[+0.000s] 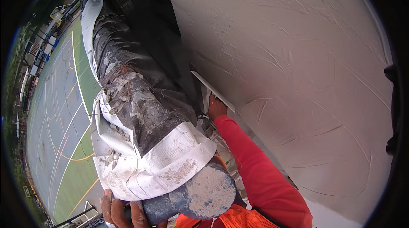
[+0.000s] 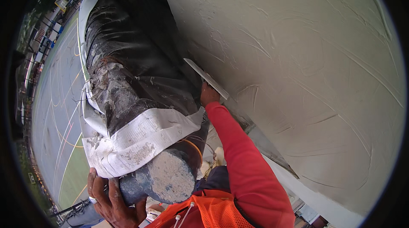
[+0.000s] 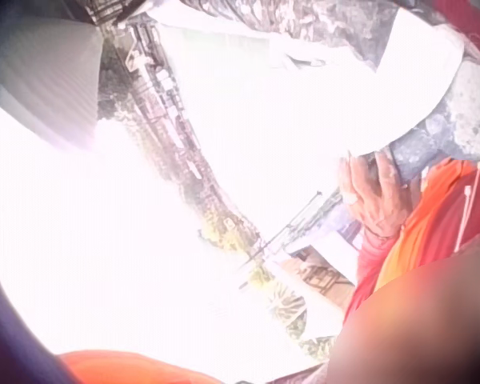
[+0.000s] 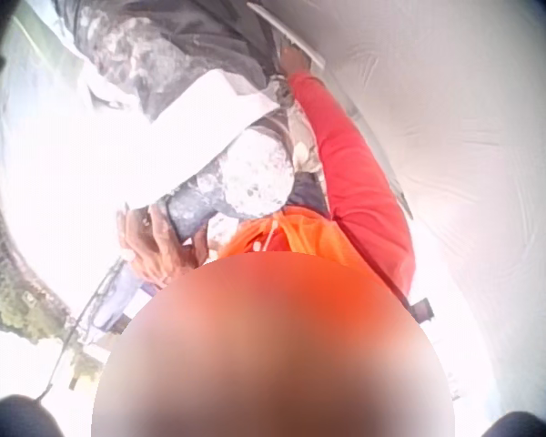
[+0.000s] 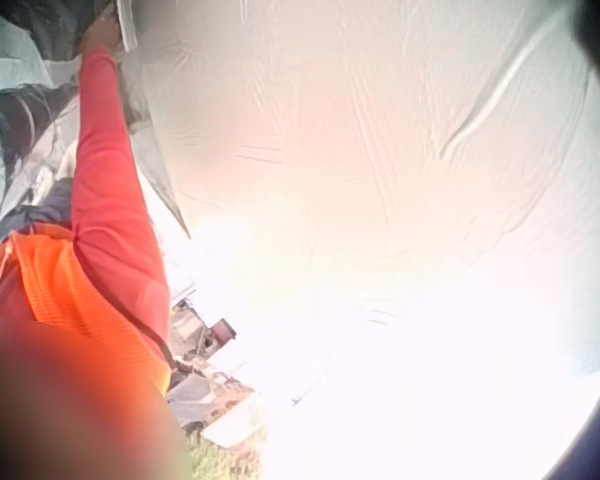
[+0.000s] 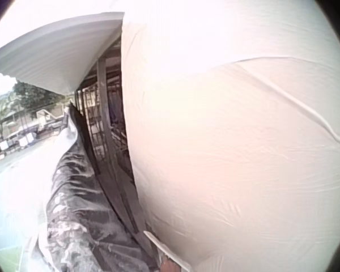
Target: The person repeatedly scoops plaster from a bucket with a trowel and applies it to a wall using a hawk and trowel, smoothing the surface in long strokes. The person works on a vertical wall section adjacent to a fenced outdoor court.
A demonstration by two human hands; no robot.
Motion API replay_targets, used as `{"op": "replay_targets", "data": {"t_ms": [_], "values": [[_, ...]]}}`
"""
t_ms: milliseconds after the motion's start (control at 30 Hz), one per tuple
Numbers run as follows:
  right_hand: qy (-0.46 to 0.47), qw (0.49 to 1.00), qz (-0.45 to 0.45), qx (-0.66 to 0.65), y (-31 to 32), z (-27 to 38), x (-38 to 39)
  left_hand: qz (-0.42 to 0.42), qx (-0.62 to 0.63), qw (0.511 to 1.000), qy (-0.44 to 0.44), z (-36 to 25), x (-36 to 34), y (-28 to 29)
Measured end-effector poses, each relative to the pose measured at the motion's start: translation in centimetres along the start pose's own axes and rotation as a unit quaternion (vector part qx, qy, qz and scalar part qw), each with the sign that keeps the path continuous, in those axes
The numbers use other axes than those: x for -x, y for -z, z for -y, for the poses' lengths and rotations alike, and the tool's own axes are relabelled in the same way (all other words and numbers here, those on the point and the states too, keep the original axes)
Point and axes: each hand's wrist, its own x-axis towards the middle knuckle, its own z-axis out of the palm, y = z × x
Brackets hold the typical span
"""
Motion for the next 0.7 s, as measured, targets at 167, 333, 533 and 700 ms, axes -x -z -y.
{"op": "replay_targets", "data": {"t_ms": [167,333,533,700], "values": [[-0.032,0.997,0.064,-0.023,-0.7,1.7,-7.0,0.008,-0.001,1.0,0.017,0.3,0.1,0.1],[-0.032,0.997,0.051,-0.051,0.5,1.8,-10.6,0.007,0.014,1.0,0.018,0.6,0.3,0.0],[-0.021,0.995,-0.02,-0.101,6.0,3.5,-10.9,0.006,0.036,0.999,-0.006,1.5,0.3,0.5],[-0.003,0.99,-0.099,-0.1,13.3,4.8,-9.7,-0.013,0.051,0.999,-0.011,1.7,0.3,1.0]]}}
